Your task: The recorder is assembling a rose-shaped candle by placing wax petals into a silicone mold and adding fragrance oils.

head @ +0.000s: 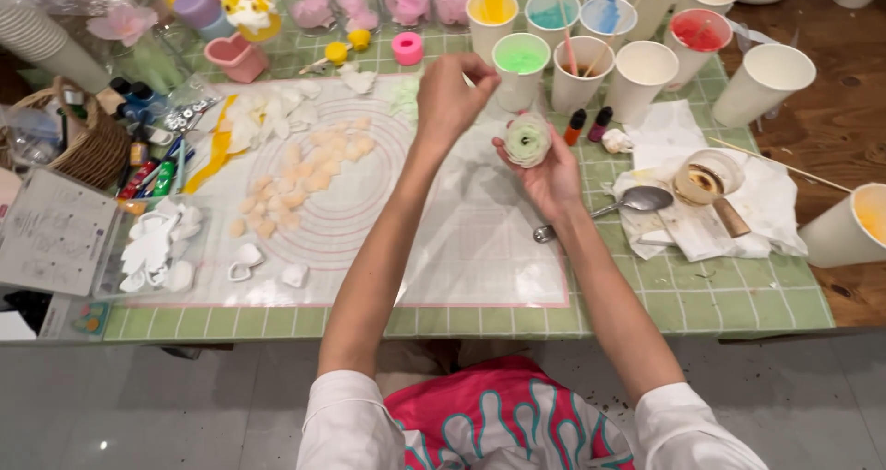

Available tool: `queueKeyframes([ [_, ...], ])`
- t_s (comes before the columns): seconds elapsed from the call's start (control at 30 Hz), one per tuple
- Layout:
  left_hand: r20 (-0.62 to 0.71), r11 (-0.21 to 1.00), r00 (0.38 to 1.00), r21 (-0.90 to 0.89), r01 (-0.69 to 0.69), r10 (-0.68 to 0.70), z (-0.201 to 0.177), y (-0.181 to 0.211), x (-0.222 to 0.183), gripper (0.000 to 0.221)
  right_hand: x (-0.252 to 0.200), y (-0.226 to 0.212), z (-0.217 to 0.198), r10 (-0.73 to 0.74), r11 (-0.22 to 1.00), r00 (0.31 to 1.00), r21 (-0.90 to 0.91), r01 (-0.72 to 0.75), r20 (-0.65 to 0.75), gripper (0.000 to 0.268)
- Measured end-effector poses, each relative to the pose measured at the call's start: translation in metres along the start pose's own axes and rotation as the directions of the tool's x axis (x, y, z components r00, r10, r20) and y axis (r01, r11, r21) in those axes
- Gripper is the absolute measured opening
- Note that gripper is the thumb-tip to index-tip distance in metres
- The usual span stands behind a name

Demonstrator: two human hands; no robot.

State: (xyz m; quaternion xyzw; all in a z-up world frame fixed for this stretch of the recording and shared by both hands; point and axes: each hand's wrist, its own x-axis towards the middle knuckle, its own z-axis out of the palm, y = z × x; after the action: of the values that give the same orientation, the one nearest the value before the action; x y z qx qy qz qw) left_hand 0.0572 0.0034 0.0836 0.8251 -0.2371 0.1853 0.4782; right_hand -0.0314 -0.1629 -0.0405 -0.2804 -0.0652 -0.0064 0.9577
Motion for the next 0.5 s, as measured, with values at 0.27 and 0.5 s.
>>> queueKeyframes([
  [0.27,0.026,0.998,0.998,-0.011,-0.060,0.061,0.003,-0.003,-0.034,0.008,-0.009,-0.002,0.018,-0.017,0.993,0.998,-0.114,0.023,0.052,0.053],
  [0.5,0.005,0.998,0.998,0.003,-0.060,0.060,0.002,0.002,-0.045,0.005,-0.009,-0.001,0.018,-0.018,0.995,0.999,-0.102,0.022,0.037,0.051],
])
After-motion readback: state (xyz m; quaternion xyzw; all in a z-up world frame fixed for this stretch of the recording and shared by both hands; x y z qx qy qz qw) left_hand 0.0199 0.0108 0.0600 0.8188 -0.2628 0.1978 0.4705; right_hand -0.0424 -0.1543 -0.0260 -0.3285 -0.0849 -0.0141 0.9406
